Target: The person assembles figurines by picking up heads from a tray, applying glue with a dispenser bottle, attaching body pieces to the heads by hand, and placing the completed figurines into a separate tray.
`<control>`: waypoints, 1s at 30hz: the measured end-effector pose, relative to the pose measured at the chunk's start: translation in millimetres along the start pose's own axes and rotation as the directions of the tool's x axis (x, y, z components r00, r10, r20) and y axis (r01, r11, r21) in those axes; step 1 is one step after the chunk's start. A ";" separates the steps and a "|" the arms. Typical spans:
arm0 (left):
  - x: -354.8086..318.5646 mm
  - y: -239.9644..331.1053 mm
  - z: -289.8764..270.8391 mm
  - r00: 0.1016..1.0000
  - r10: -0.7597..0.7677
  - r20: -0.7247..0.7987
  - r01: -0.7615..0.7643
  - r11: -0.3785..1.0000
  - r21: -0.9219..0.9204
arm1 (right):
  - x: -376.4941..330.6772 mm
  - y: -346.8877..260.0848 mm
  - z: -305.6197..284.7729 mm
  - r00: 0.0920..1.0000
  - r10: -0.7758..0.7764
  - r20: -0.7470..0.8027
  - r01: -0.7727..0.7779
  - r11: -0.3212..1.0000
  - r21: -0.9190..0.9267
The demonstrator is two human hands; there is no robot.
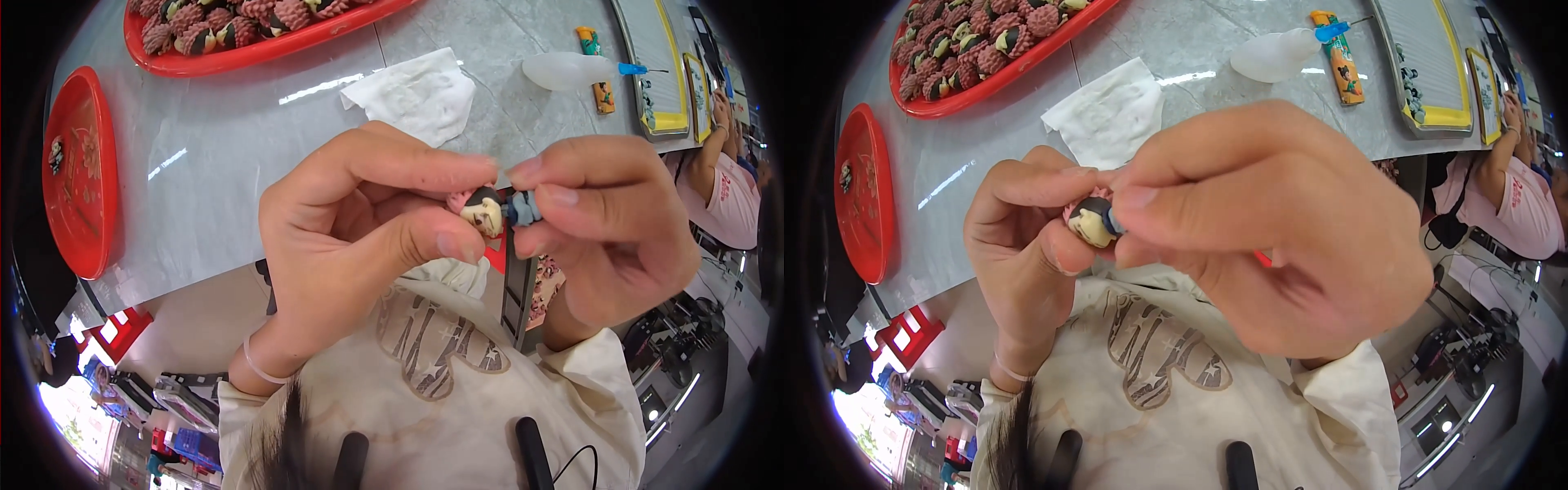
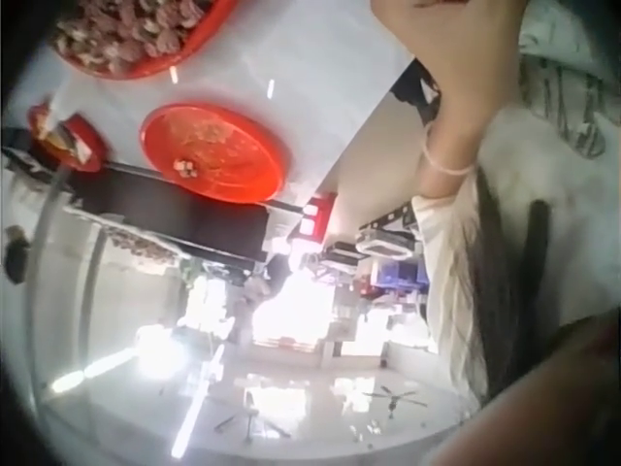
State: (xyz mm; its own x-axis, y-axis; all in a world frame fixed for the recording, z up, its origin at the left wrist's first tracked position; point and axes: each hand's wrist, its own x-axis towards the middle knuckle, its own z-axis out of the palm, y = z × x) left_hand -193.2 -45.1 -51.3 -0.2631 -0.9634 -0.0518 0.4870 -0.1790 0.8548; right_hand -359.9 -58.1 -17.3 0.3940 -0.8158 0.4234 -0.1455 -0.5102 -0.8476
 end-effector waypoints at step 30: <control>56.6 90.5 -61.8 0.921 0.316 0.230 -0.163 -0.223 0.961 | -6.4 12.7 -16.3 0.871 -0.064 -0.487 -0.138 0.919 -0.368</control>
State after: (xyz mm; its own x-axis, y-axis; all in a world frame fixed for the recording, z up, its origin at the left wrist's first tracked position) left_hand -112.6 -128.2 -8.8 -0.2796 -0.8976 0.3408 -0.8660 0.3890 0.3143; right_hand -379.1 -63.7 -25.5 -0.0894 -0.8106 0.5787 -0.5223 -0.4566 -0.7202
